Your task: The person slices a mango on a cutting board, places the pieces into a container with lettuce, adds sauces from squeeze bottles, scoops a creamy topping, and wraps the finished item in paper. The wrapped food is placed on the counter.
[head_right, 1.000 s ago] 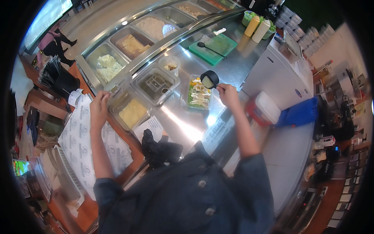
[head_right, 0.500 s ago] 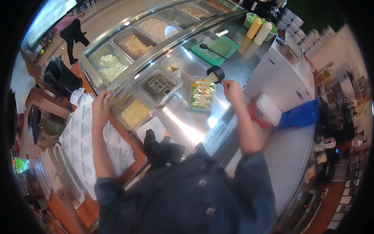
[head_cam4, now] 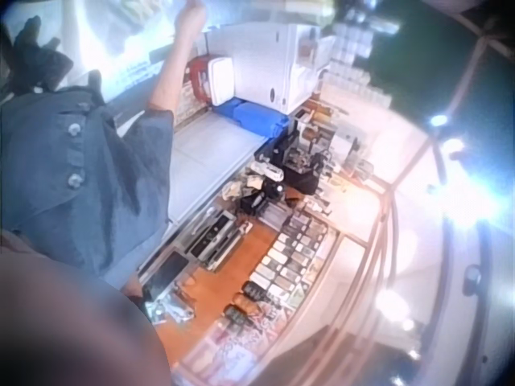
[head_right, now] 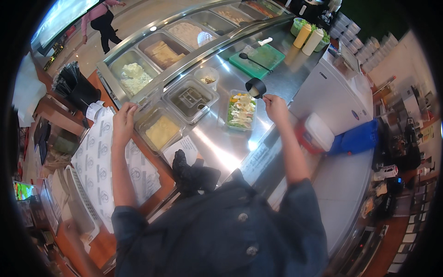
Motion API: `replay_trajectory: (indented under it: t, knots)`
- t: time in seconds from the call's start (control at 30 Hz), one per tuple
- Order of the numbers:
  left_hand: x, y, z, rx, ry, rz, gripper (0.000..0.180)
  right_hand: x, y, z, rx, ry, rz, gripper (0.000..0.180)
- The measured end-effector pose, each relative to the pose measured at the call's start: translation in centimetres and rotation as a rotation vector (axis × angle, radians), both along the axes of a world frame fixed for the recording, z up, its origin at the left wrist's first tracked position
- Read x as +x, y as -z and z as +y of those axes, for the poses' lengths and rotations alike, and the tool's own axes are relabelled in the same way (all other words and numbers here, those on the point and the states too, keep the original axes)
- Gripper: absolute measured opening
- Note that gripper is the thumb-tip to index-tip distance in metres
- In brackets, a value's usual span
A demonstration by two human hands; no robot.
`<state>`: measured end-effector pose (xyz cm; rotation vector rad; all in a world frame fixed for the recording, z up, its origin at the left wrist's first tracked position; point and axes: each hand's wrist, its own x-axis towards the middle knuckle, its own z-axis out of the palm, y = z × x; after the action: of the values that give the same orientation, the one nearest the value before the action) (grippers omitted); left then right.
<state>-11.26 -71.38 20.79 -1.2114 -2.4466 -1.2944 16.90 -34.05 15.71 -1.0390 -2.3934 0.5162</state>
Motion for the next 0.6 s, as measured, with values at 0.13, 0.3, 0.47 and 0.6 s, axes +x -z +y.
replay_trajectory:
  t: [0.13, 0.3, 0.47, 0.6]
  knots:
    - [0.0, 0.2, -0.1, 0.006, -0.012, -0.039, 0.016, -0.8, 0.3, 0.1, -0.063, 0.04, 0.003, 0.018]
    - [-0.1, 0.3, -0.2, -0.007, -0.01, 0.034, 0.016, 0.7, 0.8, -0.8, 0.079, -0.068, 0.011, 0.019]
    - [0.1, 0.3, -0.1, -0.023, -0.007, 0.025, 0.016, 2.8, 0.9, -2.1, 0.105, -0.033, 0.023, 0.017]
    - [0.1, 0.3, 0.0, -0.025, -0.011, 0.042, 0.016, 3.2, 1.3, -2.3, 0.085, -0.079, -0.07, 0.018]
